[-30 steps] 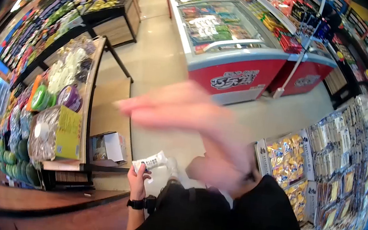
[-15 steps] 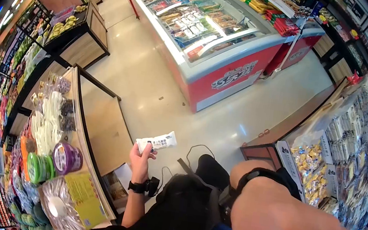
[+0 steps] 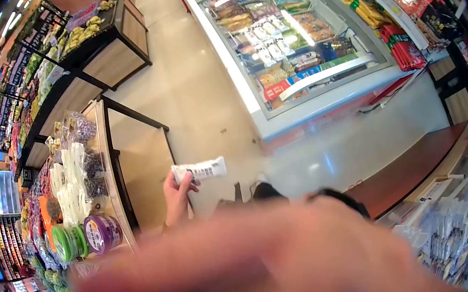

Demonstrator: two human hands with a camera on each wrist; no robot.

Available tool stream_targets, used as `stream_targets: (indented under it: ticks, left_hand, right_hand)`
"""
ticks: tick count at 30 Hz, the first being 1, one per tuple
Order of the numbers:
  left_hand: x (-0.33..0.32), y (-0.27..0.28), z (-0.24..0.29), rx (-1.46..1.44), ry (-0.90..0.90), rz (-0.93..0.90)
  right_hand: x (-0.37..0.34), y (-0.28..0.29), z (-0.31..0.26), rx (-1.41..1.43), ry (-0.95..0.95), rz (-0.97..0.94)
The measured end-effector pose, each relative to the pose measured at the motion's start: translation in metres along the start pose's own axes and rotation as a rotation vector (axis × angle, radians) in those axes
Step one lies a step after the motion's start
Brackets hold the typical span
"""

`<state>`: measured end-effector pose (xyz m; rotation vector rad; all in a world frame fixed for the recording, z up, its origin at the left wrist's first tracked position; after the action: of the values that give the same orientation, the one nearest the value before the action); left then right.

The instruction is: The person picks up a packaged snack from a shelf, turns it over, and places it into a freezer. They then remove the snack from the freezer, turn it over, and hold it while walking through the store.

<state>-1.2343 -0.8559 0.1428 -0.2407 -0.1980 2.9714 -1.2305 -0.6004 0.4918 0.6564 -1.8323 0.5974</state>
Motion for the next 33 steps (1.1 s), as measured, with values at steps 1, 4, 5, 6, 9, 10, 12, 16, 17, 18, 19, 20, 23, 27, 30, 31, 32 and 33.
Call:
stream_targets:
  ticks: [1,4,5,6,9,10,12,16,17,18,19,20,23,27,30,31,32,33]
  left_hand:
    - [0.011,0.001,0.003,-0.011,0.066,0.075]
    - [0.045,0.009,0.011,-0.113,0.045,0.075]
    - [0.055,0.009,0.022,-0.109,0.035,0.067]
    - [0.065,0.009,0.029,-0.105,0.028,0.055]
    - [0.1,0.014,0.031,-0.151,0.03,0.008]
    - [0.113,0.014,0.031,-0.172,0.028,-0.023]
    - [0.141,0.015,0.032,-0.213,0.087,-0.063]
    - [0.203,0.021,0.032,-0.236,0.117,-0.228]
    - [0.22,0.028,0.033,-0.199,0.113,-0.258]
    - [0.238,0.034,0.031,-0.163,0.108,-0.294]
    - [0.256,0.039,0.03,-0.13,0.101,-0.333]
    - [0.274,0.046,0.031,-0.082,0.093,-0.335]
    - [0.326,0.066,0.036,0.012,0.157,-0.357]
    - [0.389,0.078,0.033,0.042,0.155,-0.5]
    - [0.422,0.071,0.02,0.076,0.212,-0.594]
    - [0.431,0.064,0.017,0.096,0.233,-0.627]
    - [0.441,0.056,0.014,0.116,0.229,-0.664]
    - [0.449,0.048,0.011,0.136,0.225,-0.698]
  right_hand:
    - [0.001,0.009,0.012,0.004,-0.004,0.014]
    - [-0.01,0.048,0.052,0.051,-0.025,0.126]
    - [-0.027,0.064,0.068,0.038,-0.078,0.208]
    - [-0.052,0.08,0.085,-0.02,-0.18,0.285]
    - [-0.126,0.118,0.153,-0.491,-0.827,0.241]
    - [-0.148,0.124,0.184,-0.528,-0.98,0.168]
    - [-0.197,0.131,0.232,-0.458,-1.231,0.15]
    - [-0.247,0.129,0.287,-0.038,-1.295,0.372]
    - [-0.247,0.133,0.297,-0.048,-1.314,0.388]
    - [-0.244,0.137,0.306,-0.061,-1.333,0.409]
    - [-0.242,0.141,0.314,-0.078,-1.353,0.434]
    - [-0.245,0.148,0.327,-0.13,-1.284,0.49]
    - [-0.24,0.164,0.356,-0.262,-1.285,0.567]
    - [-0.242,0.18,0.383,-0.523,-1.323,0.722]
    - [-0.246,0.183,0.384,-0.56,-1.356,0.92]
    - [-0.253,0.183,0.383,-0.541,-1.322,1.02]
    - [-0.258,0.185,0.381,-0.571,-1.282,1.084]
    - [-0.267,0.188,0.377,-0.599,-1.243,1.144]
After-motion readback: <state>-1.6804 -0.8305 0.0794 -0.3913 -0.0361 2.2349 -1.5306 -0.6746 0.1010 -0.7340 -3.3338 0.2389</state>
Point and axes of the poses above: each hand's wrist, its own x-axis towards the middle knuckle, its own y-axis out of the back of the hand, z = x × y, the point moved 7 cm from there along x, towards the middle knuckle, and after that the axes turned 15 degrees about -z, right-handed, at the moved point
